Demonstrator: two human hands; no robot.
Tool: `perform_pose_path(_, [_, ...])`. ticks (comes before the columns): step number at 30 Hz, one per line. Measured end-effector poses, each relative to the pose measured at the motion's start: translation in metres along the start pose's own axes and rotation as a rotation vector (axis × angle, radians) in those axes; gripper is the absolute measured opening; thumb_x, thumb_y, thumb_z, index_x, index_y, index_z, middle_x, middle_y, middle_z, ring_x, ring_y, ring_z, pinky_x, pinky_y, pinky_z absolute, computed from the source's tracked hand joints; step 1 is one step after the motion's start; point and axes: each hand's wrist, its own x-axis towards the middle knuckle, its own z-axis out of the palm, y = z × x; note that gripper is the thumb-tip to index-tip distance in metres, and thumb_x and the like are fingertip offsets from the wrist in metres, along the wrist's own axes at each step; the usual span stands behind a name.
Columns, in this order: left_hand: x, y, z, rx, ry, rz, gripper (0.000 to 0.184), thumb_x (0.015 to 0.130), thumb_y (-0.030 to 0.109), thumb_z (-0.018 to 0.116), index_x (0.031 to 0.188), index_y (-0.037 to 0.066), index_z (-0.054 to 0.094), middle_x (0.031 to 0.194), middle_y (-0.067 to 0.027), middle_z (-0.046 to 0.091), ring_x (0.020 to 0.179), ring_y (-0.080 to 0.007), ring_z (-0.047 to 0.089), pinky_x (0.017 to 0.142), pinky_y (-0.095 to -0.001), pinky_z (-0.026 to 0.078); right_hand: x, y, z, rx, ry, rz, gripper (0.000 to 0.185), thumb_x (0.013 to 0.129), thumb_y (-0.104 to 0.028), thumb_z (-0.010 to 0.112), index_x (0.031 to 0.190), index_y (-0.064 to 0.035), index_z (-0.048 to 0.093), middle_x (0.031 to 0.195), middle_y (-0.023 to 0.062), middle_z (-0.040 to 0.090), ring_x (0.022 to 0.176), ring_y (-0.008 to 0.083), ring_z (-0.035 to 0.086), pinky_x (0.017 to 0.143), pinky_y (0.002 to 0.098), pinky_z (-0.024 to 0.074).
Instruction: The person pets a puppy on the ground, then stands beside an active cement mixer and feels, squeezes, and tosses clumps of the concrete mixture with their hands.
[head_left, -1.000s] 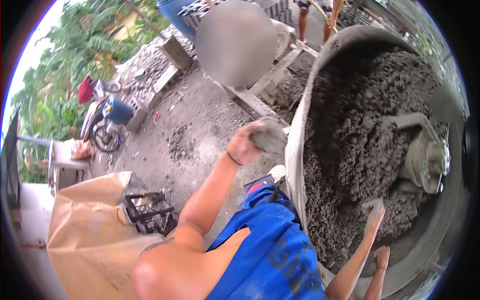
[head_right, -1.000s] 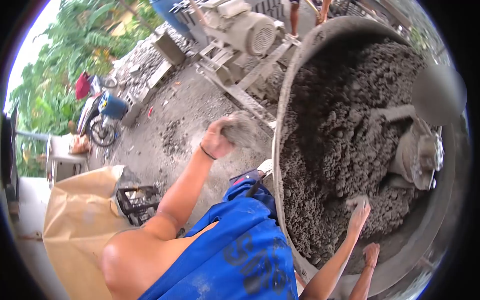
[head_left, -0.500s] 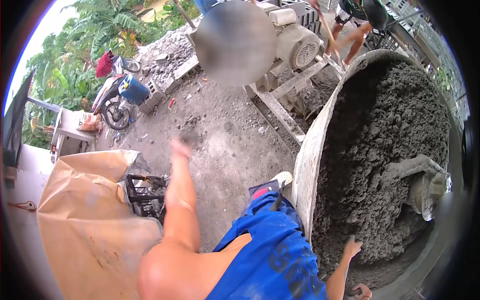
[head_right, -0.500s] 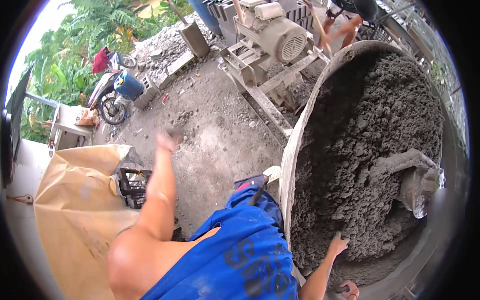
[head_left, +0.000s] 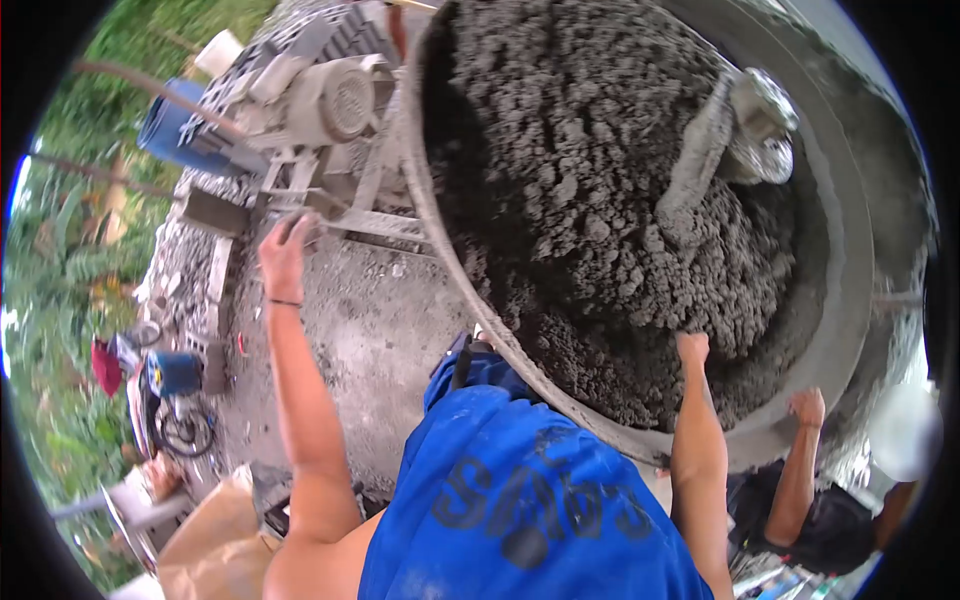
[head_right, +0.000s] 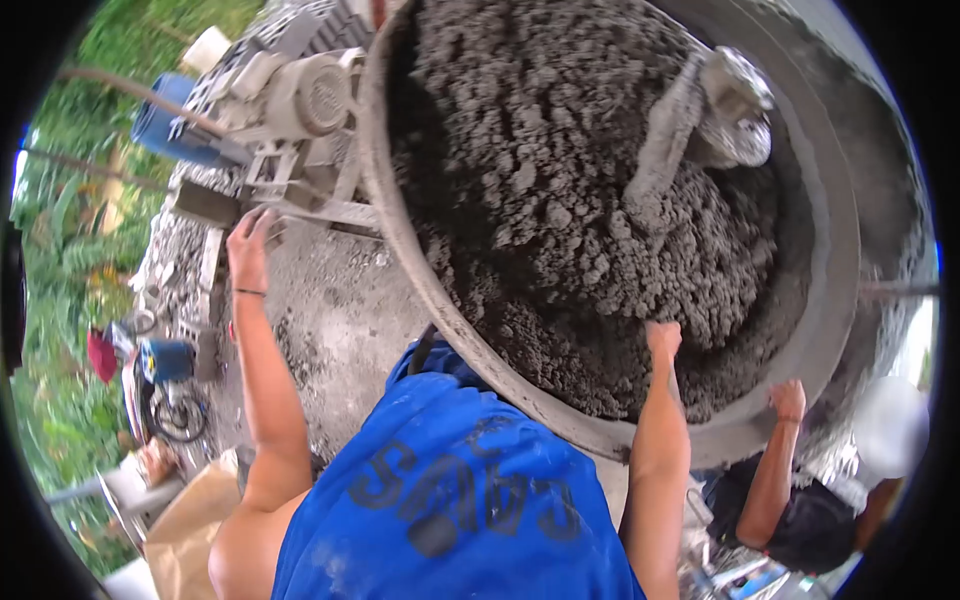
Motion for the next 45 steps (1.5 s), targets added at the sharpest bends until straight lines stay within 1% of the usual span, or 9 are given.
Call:
perform_pose_path(6, [0.06, 0.007, 0.144, 0.317, -0.161, 0.348, 0.038, 0.087, 0.027, 0.069, 0.109, -0.004, 0.065, 0.101, -0.0111, 0.069, 0.098, -0.0229, 0.064, 0.089, -0.033, 0.048, 0.016, 0.001, 0.031, -0.1, -0.241, -0.072, 0.049, 0.071, -0.033, 0.069, 0.092, 0.0114, 0.065, 0.097, 0.028, 0.068, 0.103, 0.0399, 0.063, 0.087, 0.0432, 0.0489])
perform_pose_path(9, [0.076, -0.003, 0.188, 0.613, 0.013, 0.663, 0.054, 0.085, 0.039, 0.07, 0.117, -0.003, 0.06, 0.12, -0.0221, 0.058, 0.118, -0.0383, 0.05, 0.101, -0.0453, 0.038, -0.058, -0.111, -0.03, -0.082, -0.506, -0.045, 0.057, 0.069, -0.037, 0.072, 0.099, 0.0112, 0.064, 0.104, 0.0268, 0.067, 0.103, 0.0367, 0.064, 0.088, 0.0423, 0.0492])
perform_pose_path(12, [0.084, -0.011, 0.188, 0.635, 0.249, 0.605, 0.065, 0.087, 0.045, 0.067, 0.124, -0.007, 0.054, 0.126, -0.0262, 0.055, 0.119, -0.0386, 0.051, 0.1, -0.0454, 0.039, -0.078, -0.165, -0.038, -0.332, -0.29, -0.216, 0.06, 0.068, -0.035, 0.077, 0.113, 0.0011, 0.065, 0.112, 0.0237, 0.064, 0.105, 0.0379, 0.061, 0.091, 0.0435, 0.0486])
perform_pose_path(16, [0.084, -0.019, 0.179, 0.628, 0.174, 0.936, 0.057, 0.088, 0.035, 0.068, 0.12, -0.01, 0.053, 0.122, -0.0258, 0.054, 0.117, -0.0407, 0.049, 0.099, -0.0469, 0.04, -0.098, -0.19, -0.022, -0.251, 0.157, -0.564, 0.066, 0.064, -0.019, 0.079, 0.125, -0.0052, 0.058, 0.117, 0.0231, 0.059, 0.103, 0.0421, 0.06, 0.089, 0.0472, 0.0488])
perform_pose_path(24, [0.1, -0.034, 0.17, 0.64, 0.089, 0.976, 0.048, 0.087, 0.029, 0.068, 0.122, -0.002, 0.054, 0.125, -0.0225, 0.052, 0.118, -0.0386, 0.047, 0.101, -0.0478, 0.038, -0.072, -0.175, -0.014, -0.029, 0.043, -0.603, 0.057, 0.07, -0.001, 0.062, 0.126, -0.0023, 0.056, 0.103, 0.0282, 0.064, 0.103, 0.043, 0.06, 0.088, 0.0475, 0.0488])
perform_pose_path(32, [0.098, -0.04, 0.161, 0.837, -0.41, 0.692, 0.042, 0.095, 0.043, 0.052, 0.106, 0.006, 0.069, 0.095, -0.0152, 0.07, 0.095, -0.0357, 0.063, 0.095, -0.0439, 0.042, 0.01, -0.074, 0.024, -0.011, 0.495, -0.412, 0.047, 0.09, -0.026, 0.059, 0.127, 0.0023, 0.055, 0.116, 0.024, 0.062, 0.109, 0.0377, 0.058, 0.092, 0.0422, 0.0468])
perform_pose_path(35, [0.096, -0.047, 0.162, 0.777, -0.294, 0.706, 0.044, 0.091, 0.047, 0.056, 0.101, 0.006, 0.07, 0.09, -0.0147, 0.071, 0.087, -0.0355, 0.065, 0.088, -0.0433, 0.045, 0.032, -0.048, 0.007, 0.338, 0.212, -0.36, 0.043, 0.089, -0.026, 0.063, 0.122, 0.0015, 0.06, 0.104, 0.0155, 0.065, 0.095, 0.0273, 0.062, 0.085, 0.0363, 0.0488])
perform_pose_path(38, [0.097, -0.055, 0.164, 0.743, -0.244, 0.708, 0.045, 0.088, 0.048, 0.061, 0.097, 0.006, 0.071, 0.09, -0.0146, 0.071, 0.085, -0.0347, 0.065, 0.082, -0.0416, 0.048, 0.119, 0.027, 0.008, 0.147, 0.206, -0.689, 0.029, 0.09, -0.02, 0.06, 0.11, -0.001, 0.067, 0.101, 0.0116, 0.068, 0.087, 0.0215, 0.063, 0.082, 0.0316, 0.0486])
perform_pose_path(45, [0.097, -0.056, 0.166, 0.669, -0.177, 0.681, 0.036, 0.087, 0.041, 0.065, 0.094, 0.007, 0.072, 0.087, -0.0139, 0.071, 0.082, -0.0349, 0.065, 0.079, -0.0414, 0.049, 0.122, 0.032, -0.058, 0.445, 0.064, -0.325, 0.04, 0.092, -0.026, 0.057, 0.122, -0.0003, 0.059, 0.115, 0.0106, 0.064, 0.101, 0.0209, 0.058, 0.089, 0.0314, 0.0437])
